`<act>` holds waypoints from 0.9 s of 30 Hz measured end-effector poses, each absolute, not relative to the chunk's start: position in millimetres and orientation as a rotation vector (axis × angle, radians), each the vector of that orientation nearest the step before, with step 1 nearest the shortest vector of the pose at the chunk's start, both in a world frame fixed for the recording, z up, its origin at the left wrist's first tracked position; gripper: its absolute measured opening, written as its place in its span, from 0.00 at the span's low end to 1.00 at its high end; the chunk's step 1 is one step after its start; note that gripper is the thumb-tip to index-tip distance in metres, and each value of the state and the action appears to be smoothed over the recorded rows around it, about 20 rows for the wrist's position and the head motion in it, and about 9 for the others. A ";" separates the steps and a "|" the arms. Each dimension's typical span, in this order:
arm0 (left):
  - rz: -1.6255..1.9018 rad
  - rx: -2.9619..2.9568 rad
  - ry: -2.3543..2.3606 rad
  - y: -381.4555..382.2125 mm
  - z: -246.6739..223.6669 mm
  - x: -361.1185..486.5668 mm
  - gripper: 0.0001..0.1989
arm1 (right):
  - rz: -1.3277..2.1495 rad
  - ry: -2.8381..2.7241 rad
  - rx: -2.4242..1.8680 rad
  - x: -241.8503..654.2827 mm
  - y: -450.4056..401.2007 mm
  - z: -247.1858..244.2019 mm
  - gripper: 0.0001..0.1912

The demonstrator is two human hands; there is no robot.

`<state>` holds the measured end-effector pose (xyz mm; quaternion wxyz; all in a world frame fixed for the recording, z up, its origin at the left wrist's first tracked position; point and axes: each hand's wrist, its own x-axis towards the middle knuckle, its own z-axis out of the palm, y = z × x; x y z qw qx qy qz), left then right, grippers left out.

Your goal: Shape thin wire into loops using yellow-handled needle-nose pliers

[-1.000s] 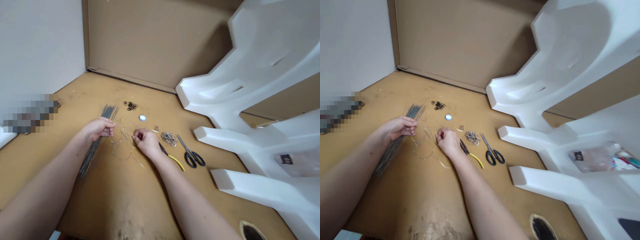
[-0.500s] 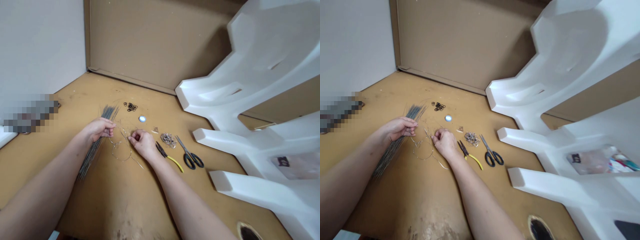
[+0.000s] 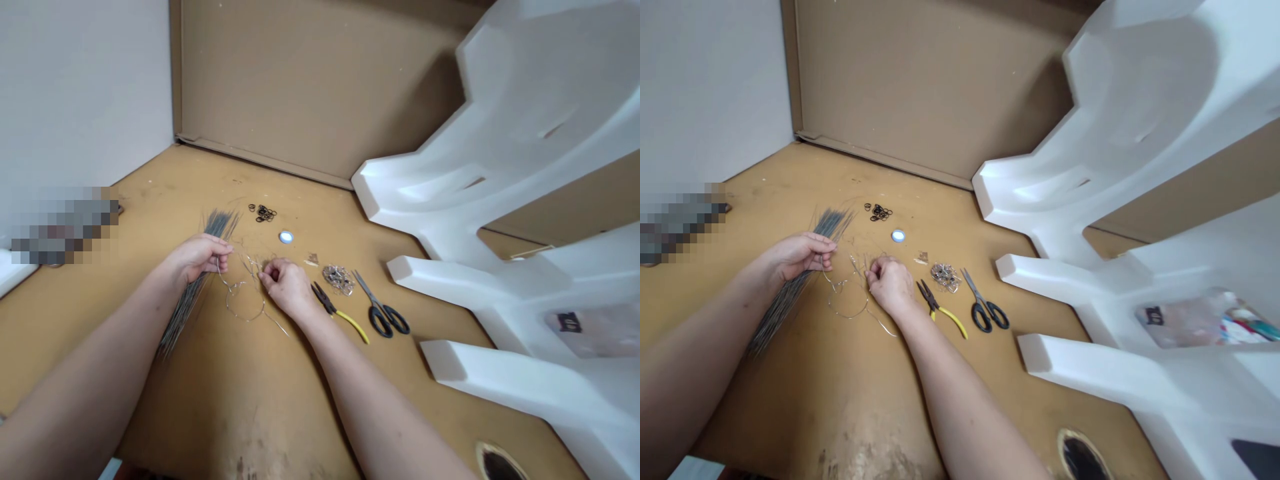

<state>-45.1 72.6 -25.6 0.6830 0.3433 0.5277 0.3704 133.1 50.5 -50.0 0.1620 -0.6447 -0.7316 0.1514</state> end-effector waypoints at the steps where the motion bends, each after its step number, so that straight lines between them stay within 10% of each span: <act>1: 0.832 0.768 1.186 72.5 -25.2 -44.9 0.11 | 0.433 -2.088 -1.838 133.1 50.4 -49.9 0.06; 27: 0.844 0.756 1.191 71.5 -22.7 -43.3 0.13 | 0.460 -2.101 -1.834 129.3 49.0 -48.7 0.05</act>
